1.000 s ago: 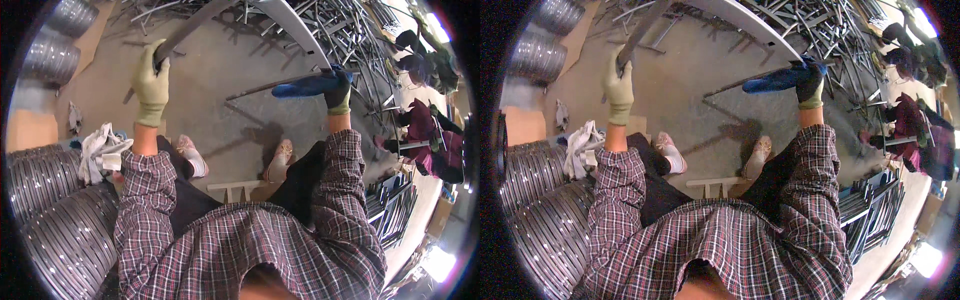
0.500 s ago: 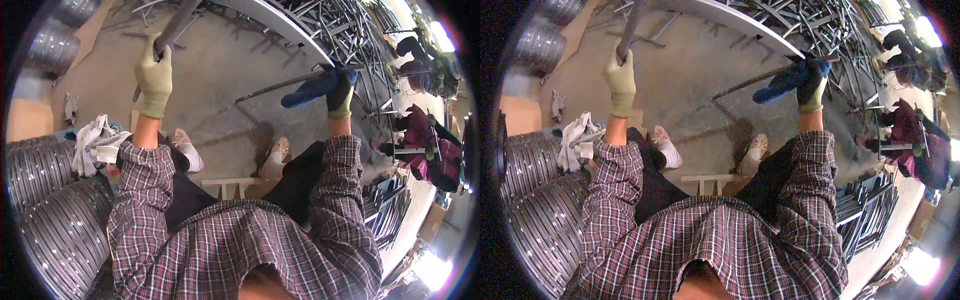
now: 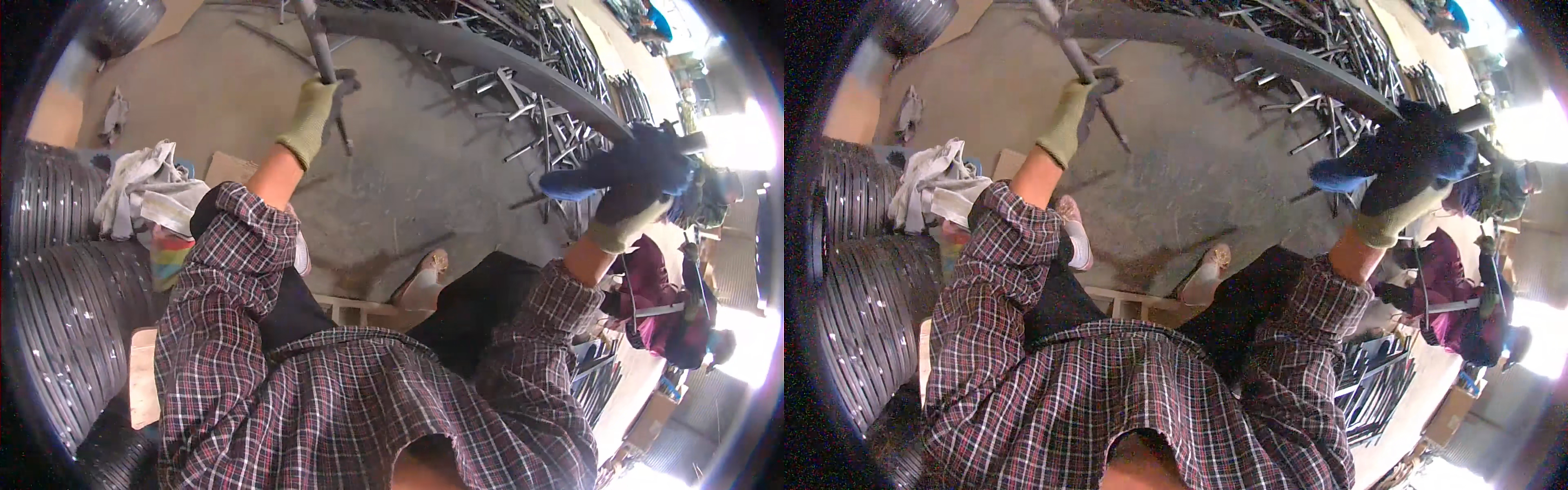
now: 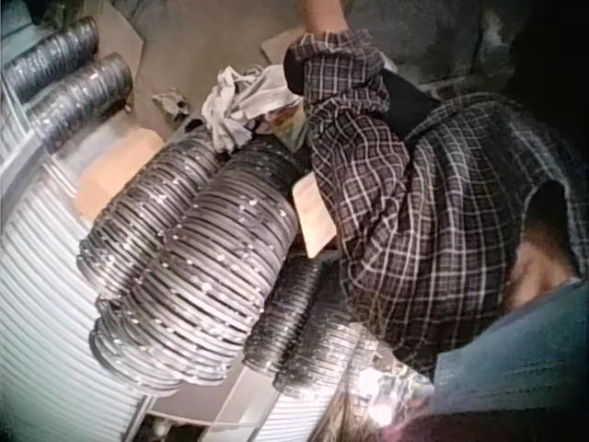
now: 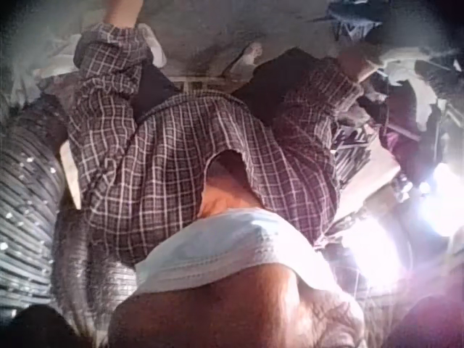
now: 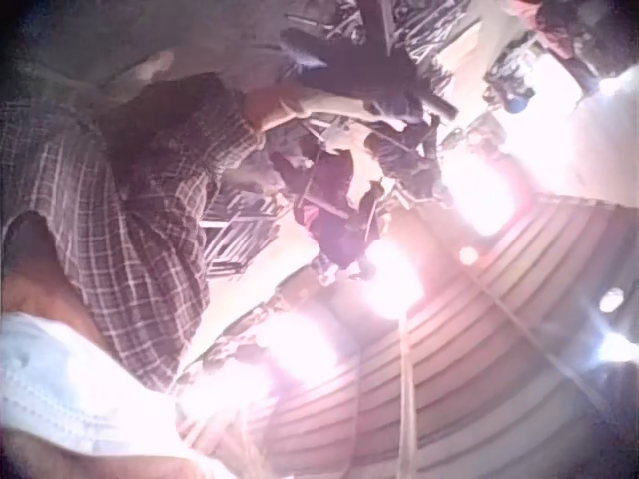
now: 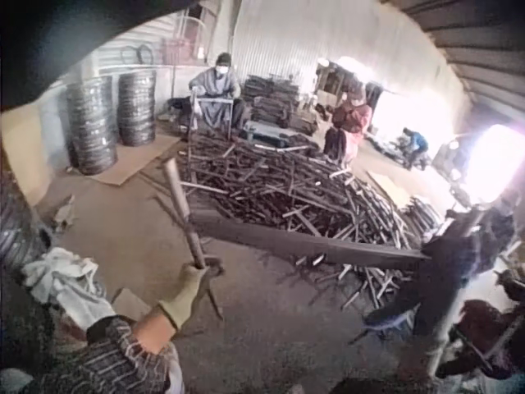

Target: Cleaning and polishing metal frame components using a cloth and a scrubber in a workshop setting.

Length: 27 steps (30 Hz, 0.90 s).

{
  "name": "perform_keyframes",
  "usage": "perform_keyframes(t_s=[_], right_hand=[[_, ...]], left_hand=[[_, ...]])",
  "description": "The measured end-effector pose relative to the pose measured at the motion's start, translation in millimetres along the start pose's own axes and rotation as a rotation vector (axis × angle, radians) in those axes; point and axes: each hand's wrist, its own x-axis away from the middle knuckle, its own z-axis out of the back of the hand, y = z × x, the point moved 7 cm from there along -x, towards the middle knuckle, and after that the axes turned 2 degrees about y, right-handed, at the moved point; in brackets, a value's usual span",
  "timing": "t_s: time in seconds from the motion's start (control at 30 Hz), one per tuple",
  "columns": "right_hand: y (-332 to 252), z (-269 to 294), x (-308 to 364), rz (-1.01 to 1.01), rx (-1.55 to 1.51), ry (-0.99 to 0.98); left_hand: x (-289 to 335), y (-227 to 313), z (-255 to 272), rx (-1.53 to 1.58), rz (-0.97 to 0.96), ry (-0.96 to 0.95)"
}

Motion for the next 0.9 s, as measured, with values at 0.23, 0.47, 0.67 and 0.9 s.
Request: perform_keyframes(t_s=[0.23, 0.47, 0.67, 0.9], right_hand=[[-46, 25, -22, 0.149, 0.27, 0.104], [-33, 35, -17, 0.319, 0.368, -0.059], [-11, 40, -8, -0.092, -0.074, 0.356], [-49, 19, -26, 0.367, 0.186, -0.003]], left_hand=[[22, -31, -30, 0.024, 0.123, -0.111], [16, -27, -25, 0.059, 0.163, -0.034], [8, -26, -26, 0.204, 0.102, -0.068], [7, -30, -13, 0.047, 0.169, -0.054]])
